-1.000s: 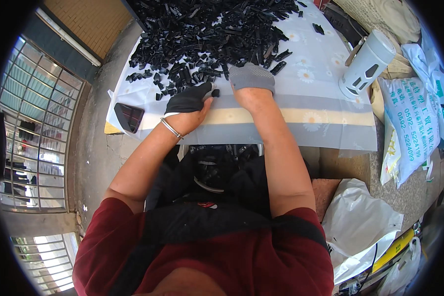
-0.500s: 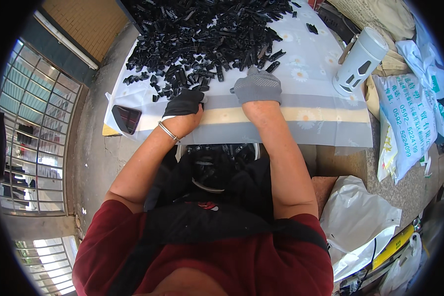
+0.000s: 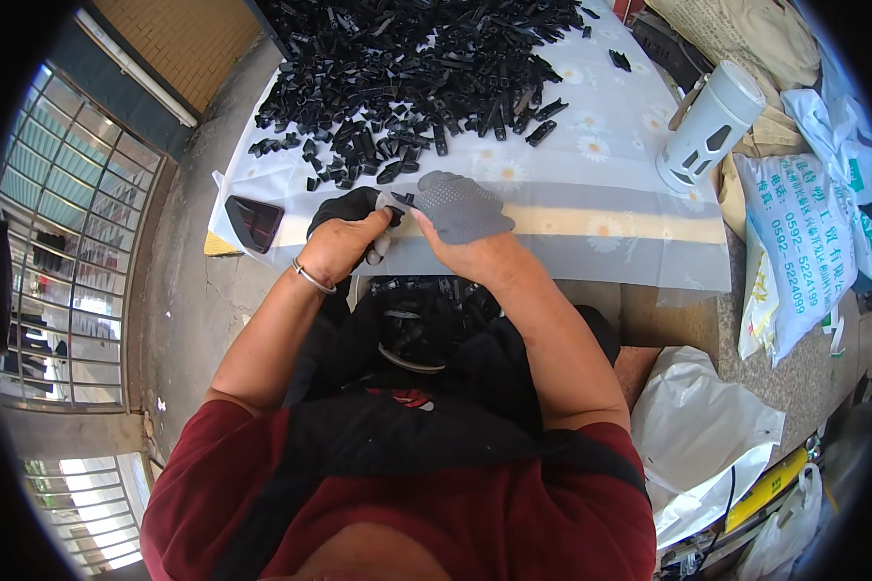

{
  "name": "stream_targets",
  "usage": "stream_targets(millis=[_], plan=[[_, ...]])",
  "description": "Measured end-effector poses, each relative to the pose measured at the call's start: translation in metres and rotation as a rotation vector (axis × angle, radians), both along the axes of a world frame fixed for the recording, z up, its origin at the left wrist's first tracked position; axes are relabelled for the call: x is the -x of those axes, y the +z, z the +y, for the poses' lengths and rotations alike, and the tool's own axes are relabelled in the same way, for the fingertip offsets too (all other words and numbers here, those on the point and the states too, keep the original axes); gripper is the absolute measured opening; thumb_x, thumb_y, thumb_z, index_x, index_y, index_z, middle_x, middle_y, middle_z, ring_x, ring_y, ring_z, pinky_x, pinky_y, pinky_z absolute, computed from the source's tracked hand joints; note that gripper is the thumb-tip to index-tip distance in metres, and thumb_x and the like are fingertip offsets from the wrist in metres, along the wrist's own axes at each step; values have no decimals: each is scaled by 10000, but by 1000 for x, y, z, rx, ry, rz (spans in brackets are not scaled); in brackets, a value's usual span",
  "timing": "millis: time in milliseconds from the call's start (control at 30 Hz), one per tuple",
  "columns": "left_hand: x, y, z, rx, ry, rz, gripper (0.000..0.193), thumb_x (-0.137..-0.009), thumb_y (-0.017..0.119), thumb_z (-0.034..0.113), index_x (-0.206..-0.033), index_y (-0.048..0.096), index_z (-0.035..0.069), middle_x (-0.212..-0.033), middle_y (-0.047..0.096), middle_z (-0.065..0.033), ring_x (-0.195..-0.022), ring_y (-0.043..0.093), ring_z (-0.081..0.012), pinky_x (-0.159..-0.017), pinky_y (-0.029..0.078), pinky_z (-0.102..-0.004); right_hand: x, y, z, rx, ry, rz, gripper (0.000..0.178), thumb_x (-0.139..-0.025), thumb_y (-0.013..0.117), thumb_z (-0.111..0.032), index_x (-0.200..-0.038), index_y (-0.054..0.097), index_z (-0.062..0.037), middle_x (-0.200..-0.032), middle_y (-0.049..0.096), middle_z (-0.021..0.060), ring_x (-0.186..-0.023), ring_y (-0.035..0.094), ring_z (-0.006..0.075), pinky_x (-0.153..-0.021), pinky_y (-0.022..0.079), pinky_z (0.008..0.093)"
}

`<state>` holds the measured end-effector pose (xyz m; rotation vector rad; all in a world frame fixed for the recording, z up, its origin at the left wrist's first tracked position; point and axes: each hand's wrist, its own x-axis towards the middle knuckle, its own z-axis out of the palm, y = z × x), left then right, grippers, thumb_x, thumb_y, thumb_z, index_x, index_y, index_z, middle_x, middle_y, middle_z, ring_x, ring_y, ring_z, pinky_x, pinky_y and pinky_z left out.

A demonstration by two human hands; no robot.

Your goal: Assemble small black plastic components manually at a workbench.

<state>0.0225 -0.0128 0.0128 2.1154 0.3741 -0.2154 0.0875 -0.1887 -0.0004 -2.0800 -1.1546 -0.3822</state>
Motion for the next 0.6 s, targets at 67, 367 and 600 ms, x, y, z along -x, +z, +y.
stream_targets(millis=[67, 367, 600], plan=[[2, -6, 2, -21, 17, -52, 274, -838, 565, 290, -886, 607, 23, -653, 557, -21, -554, 501, -85, -513, 409, -241, 2, 1, 0, 53, -97, 55, 243, -773, 605, -189, -934, 552, -15, -894, 573, 138, -816, 543, 313, -720, 434, 400], [15, 6, -5, -32, -170, -268, 228, -876, 480, 264, -940, 587, 73, -669, 545, -47, -607, 523, -136, -561, 429, -278, 15, 5, 3, 74, 43, 7, 354, -768, 628, -256, -1060, 560, -67, -921, 605, 125, -818, 571, 299, -723, 450, 377], [21, -14, -10, 482, 127, -324, 373, -922, 410, 334, -870, 597, 16, -634, 548, -9, -557, 498, -81, -498, 406, -241, 26, 15, 8, 59, 74, 41, 312, -802, 587, -295, -999, 585, -54, -896, 607, 134, -821, 565, 310, -719, 447, 383]])
